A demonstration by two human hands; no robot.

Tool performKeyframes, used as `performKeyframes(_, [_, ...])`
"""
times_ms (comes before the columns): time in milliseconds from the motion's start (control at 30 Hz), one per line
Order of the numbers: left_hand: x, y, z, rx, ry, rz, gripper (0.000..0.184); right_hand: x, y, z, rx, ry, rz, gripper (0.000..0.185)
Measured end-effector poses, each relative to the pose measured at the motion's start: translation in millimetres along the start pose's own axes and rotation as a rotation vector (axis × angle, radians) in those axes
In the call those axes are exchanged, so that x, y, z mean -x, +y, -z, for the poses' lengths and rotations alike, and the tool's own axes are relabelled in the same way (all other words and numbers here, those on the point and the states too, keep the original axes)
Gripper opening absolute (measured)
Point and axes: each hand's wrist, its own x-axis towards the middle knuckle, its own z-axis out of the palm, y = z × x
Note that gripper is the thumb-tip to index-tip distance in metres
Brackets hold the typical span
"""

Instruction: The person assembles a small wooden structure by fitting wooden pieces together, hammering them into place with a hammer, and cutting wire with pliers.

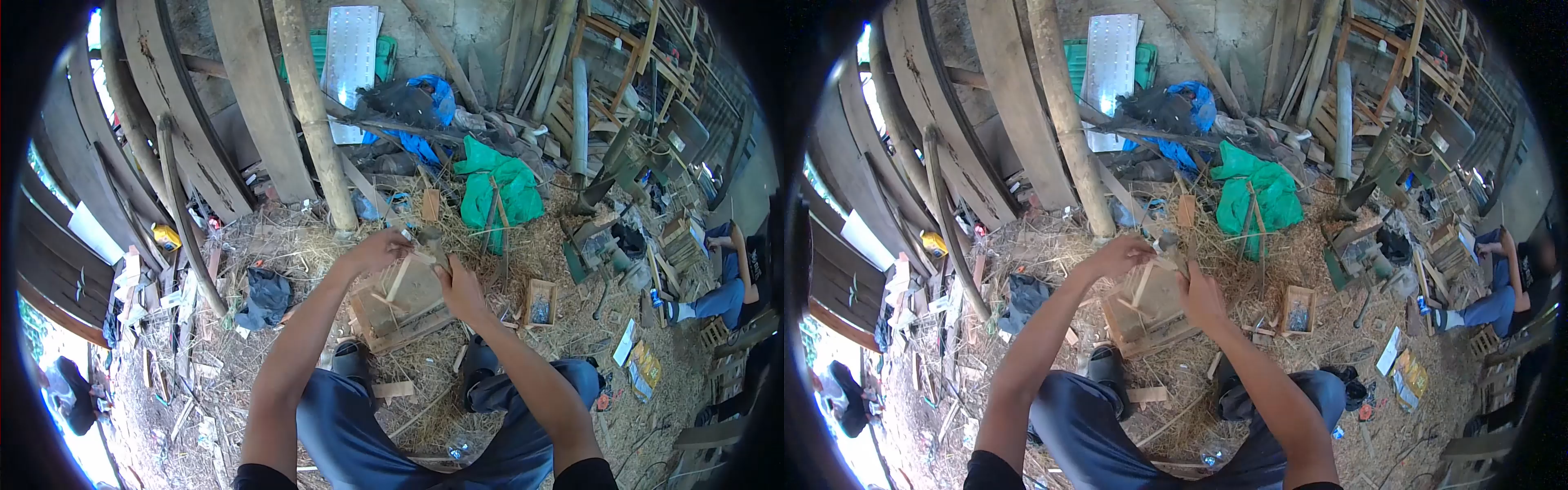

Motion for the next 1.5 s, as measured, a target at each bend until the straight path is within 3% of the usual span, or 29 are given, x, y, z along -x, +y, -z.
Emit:
performKeyframes(33, [-8.9, -1.1, -1.4, 0.001, -0.007, 0.001, 0.026, -2.5, 6.7, -9.0, -0.003, -0.001, -0.006, 0.025])
performKeyframes(100, [-29.6, -0.9, -13.6, -0.247, -0.294, 0.054, 0.026, -6.7, 27.4, -26.7, -0.323, 0.065, -0.144, 0.028])
performKeyframes(233, [-68.7, -52.6, -78.0, -0.166, -0.503, 0.101, 0.026, -2.7, 48.8, -34.1, -0.222, 0.1, -0.32, 0.032])
performKeyframes(300, [-66.2, -59.8, -101.6, -0.197, -0.232, 0.036, 0.033, 0.1, 59.5, -35.5, -0.101, 0.118, -0.218, 0.035])
performKeyframes(333, [-67.5, -60.6, -108.0, -0.189, -0.243, 0.038, 0.033, -0.3, 62.8, -33.2, -0.1, 0.114, -0.231, 0.035])
performKeyframes(400, [-59.2, -59.8, -111.6, 0.019, -0.02, 0.155, 0.041, -2.7, 61.3, -28.8, -0.223, -0.059, -0.402, 0.036])
performKeyframes(433, [-51.4, -50.1, -104.5, 0.015, -0.03, 0.165, 0.041, -3.1, 58.5, -27.5, -0.233, -0.066, -0.409, 0.036])
performKeyframes(533, [-34.0, -34.4, -95.4, -0.24, 0.016, 0.151, 0.054, -2.5, 58.8, -23.8, -0.088, -0.061, -0.338, 0.034])
performKeyframes(600, [-15.4, -35.9, -103.1, -0.621, 0.068, -0.073, 0.061, -2.2, 61.0, -29.5, -0.001, -0.055, -0.192, 0.03])
performKeyframes(633, [-13.3, -46.3, -112.5, -0.629, 0.077, -0.07, 0.061, -3.3, 56.2, -30.2, -0.002, -0.054, -0.18, 0.03])
performKeyframes(700, [-13.2, -64.9, -138.1, -1.025, 0.224, -0.151, 0.067, -0.4, 52.6, -30.3, 0.037, -0.029, -0.173, 0.026])
performKeyframes(800, [-3.1, -70.9, -154.1, -0.88, 0.157, -0.07, 0.064, 0.4, 53.1, -35.6, -0.006, 0.03, -0.201, 0.024])
performKeyframes(1133, [-1.9, -63.9, -156.6, -0.881, 0.143, 0.0, 0.058, 1.0, 57.4, -36.0, 0.09, 0.007, -0.132, 0.022])
performKeyframes(1500, [-3.7, -63.8, -155.2, -0.897, 0.138, 0.002, 0.059, -9.8, 55.2, -33.3, 0.135, -0.134, -0.238, 0.03])
